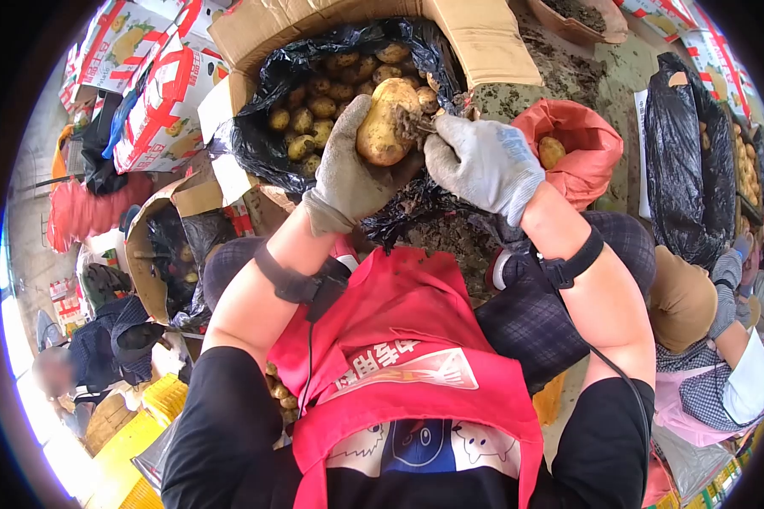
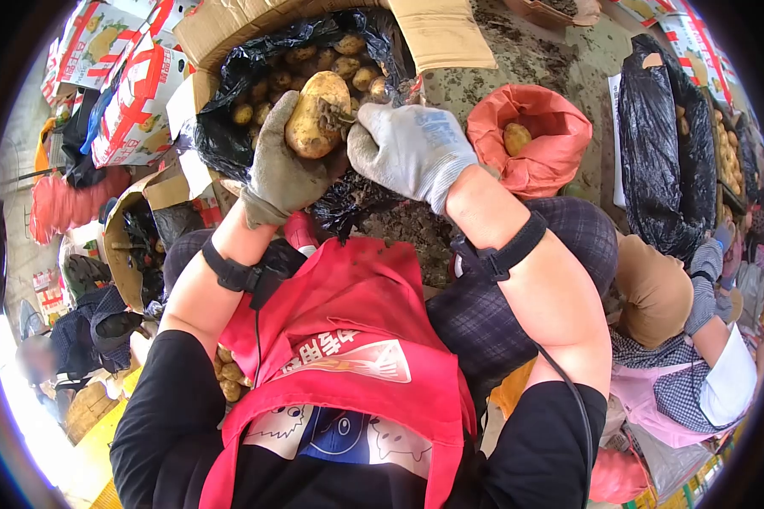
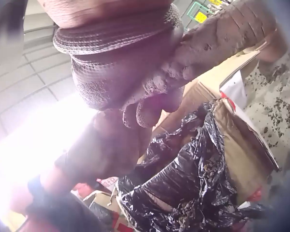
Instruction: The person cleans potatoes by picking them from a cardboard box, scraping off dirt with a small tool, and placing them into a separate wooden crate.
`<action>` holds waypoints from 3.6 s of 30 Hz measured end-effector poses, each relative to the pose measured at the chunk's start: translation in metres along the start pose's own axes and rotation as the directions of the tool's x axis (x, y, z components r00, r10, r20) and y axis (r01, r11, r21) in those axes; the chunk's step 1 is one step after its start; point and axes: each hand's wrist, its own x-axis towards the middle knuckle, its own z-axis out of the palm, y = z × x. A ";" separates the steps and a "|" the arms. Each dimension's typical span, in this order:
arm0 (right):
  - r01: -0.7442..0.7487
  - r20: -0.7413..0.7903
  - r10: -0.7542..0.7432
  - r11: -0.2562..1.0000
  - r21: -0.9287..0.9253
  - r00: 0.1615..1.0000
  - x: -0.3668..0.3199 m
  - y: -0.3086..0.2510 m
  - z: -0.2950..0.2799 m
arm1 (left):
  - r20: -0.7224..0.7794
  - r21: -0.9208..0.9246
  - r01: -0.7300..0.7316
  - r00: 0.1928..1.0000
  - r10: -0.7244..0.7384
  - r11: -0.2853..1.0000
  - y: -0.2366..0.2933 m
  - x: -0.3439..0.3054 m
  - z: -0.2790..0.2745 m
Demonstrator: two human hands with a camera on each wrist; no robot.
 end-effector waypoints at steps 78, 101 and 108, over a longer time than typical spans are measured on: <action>-0.053 0.141 0.017 0.964 0.260 0.990 -0.008 -0.006 -0.018 | -0.147 -0.103 -0.125 0.983 0.109 0.987 0.075 -0.071 0.018; 0.201 0.657 0.262 0.817 -0.541 0.707 -0.041 0.021 0.031 | -0.967 -0.036 -0.552 0.230 0.110 0.833 -0.040 -0.515 -0.280; 0.185 0.730 0.147 0.917 -0.354 0.668 -0.036 -0.007 0.005 | -0.528 0.428 -0.395 0.620 0.580 0.813 0.153 -0.349 -0.128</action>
